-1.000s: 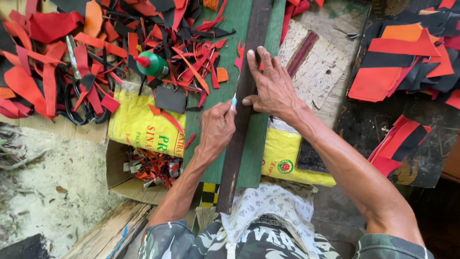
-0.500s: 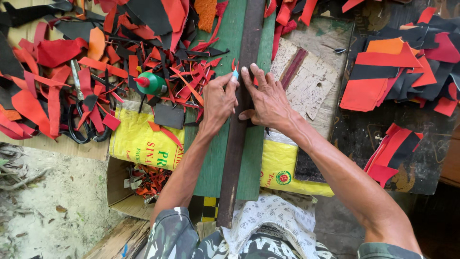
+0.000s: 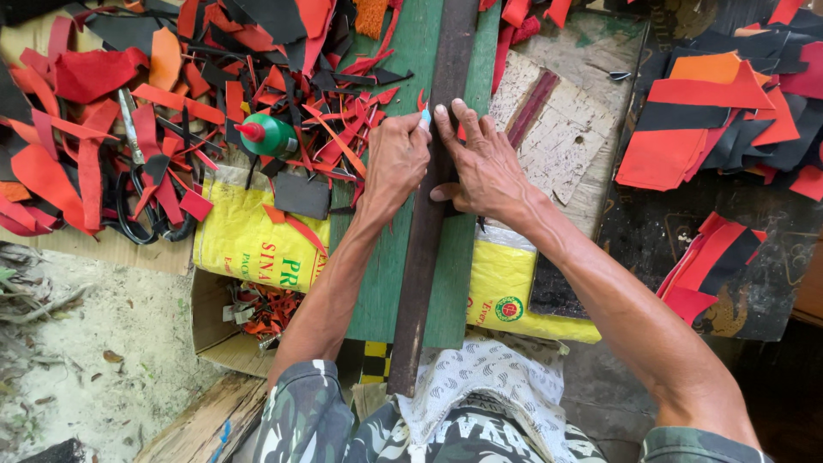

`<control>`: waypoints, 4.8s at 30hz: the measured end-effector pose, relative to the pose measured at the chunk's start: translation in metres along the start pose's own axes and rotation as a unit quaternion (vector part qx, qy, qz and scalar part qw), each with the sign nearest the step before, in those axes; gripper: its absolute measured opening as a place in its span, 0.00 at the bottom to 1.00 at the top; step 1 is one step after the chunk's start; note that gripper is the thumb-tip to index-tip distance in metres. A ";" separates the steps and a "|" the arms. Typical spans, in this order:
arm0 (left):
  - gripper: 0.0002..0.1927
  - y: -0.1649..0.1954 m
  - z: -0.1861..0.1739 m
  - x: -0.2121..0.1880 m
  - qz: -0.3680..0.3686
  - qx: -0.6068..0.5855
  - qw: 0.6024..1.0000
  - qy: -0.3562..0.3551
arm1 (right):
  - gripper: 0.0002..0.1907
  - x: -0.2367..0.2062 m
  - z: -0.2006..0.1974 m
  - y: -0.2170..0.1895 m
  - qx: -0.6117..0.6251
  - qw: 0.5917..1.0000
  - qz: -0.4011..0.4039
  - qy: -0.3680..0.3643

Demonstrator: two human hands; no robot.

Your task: The person uses a utility knife and a wooden straightedge to trim red and black flexible material pieces on a workbench. They repeatedly align the straightedge, cut along its edge, and set the trimmed pieces aside into a growing pile.

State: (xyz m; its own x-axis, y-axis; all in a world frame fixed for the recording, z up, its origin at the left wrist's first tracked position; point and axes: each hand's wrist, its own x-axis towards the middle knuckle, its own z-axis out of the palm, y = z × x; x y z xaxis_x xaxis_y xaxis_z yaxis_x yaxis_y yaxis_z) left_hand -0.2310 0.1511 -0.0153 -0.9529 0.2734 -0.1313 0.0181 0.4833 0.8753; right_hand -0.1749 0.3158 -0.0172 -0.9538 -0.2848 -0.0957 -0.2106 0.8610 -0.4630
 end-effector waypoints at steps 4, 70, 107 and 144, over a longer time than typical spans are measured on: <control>0.11 -0.006 0.002 -0.003 0.064 0.030 0.997 0.019 | 0.65 0.001 -0.004 0.000 0.000 1.000 0.007 -0.001; 0.15 -0.023 0.009 0.000 0.116 0.145 0.979 0.080 | 0.63 -0.024 0.006 -0.007 0.081 0.996 0.021 0.028; 0.12 -0.032 -0.122 -0.273 -0.081 0.082 0.988 0.100 | 0.44 -0.062 0.027 -0.024 0.180 0.949 0.093 0.241; 0.08 0.036 -0.165 -0.257 0.000 0.263 0.960 0.097 | 0.20 -0.165 -0.024 -0.041 0.045 0.954 0.074 0.287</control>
State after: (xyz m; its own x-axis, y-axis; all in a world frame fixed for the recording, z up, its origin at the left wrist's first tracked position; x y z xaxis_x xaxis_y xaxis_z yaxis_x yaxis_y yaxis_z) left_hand -0.0355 -0.0387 0.1269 -0.9906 0.1371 0.0023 0.1189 0.8505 0.5123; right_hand -0.0143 0.3377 0.0391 -0.9371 0.1372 0.3211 -0.0699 0.8273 -0.5575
